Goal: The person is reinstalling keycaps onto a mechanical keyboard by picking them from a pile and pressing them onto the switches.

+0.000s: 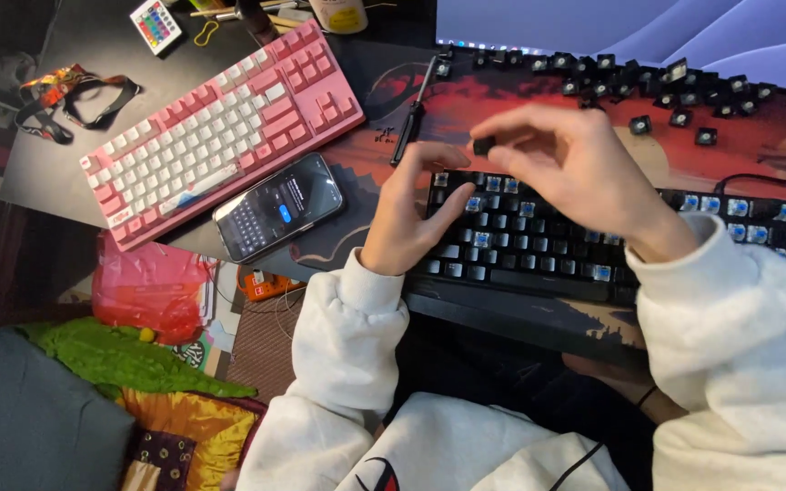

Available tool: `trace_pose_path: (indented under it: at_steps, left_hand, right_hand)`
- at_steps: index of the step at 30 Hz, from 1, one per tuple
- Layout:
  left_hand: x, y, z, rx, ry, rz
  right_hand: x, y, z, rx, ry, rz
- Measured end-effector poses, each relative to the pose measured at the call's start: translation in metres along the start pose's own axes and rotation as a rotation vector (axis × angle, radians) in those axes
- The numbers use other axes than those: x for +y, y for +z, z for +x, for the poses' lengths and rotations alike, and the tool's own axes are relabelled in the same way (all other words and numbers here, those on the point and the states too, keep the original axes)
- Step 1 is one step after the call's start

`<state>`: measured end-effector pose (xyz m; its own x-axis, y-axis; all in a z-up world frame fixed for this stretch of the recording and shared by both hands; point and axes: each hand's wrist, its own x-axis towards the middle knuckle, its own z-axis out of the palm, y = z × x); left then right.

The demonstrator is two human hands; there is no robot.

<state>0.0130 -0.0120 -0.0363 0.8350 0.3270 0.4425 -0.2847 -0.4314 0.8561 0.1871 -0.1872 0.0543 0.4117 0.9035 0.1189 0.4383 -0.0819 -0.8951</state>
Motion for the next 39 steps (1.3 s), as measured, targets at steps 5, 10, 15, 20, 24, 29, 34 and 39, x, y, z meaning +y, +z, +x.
trace_pose_path:
  at_steps: [5,10,15,20,24,29,34,39]
  left_hand:
    - [0.01,0.006,-0.002,0.014,0.043,-0.035]
    - [0.021,0.01,0.001,0.016,0.089,-0.009]
    - [0.015,0.011,-0.001,-0.015,0.107,0.067]
    - [0.009,0.009,-0.002,-0.043,0.129,0.097]
    - [0.0,0.011,-0.006,-0.02,0.142,0.036]
    - [0.014,0.004,0.0,-0.005,0.097,0.043]
    - [0.023,-0.013,0.002,-0.114,-0.016,0.177]
    - [0.021,-0.016,-0.003,-0.332,-0.048,0.348]
  right_hand:
    - [0.008,0.005,-0.028,0.033,0.101,0.171]
    - [0.01,0.006,-0.04,0.061,0.124,0.228]
    - [0.006,0.006,-0.045,0.061,0.104,0.195]
    - [0.007,0.004,-0.048,0.085,-0.015,0.054]
    - [0.009,0.005,-0.048,0.08,-0.316,-0.205]
    - [0.013,0.012,-0.058,0.115,-0.326,-0.31]
    - [0.023,0.025,-0.064,0.048,-0.294,-0.378]
    - [0.039,0.038,-0.069,0.029,-0.223,-0.476]
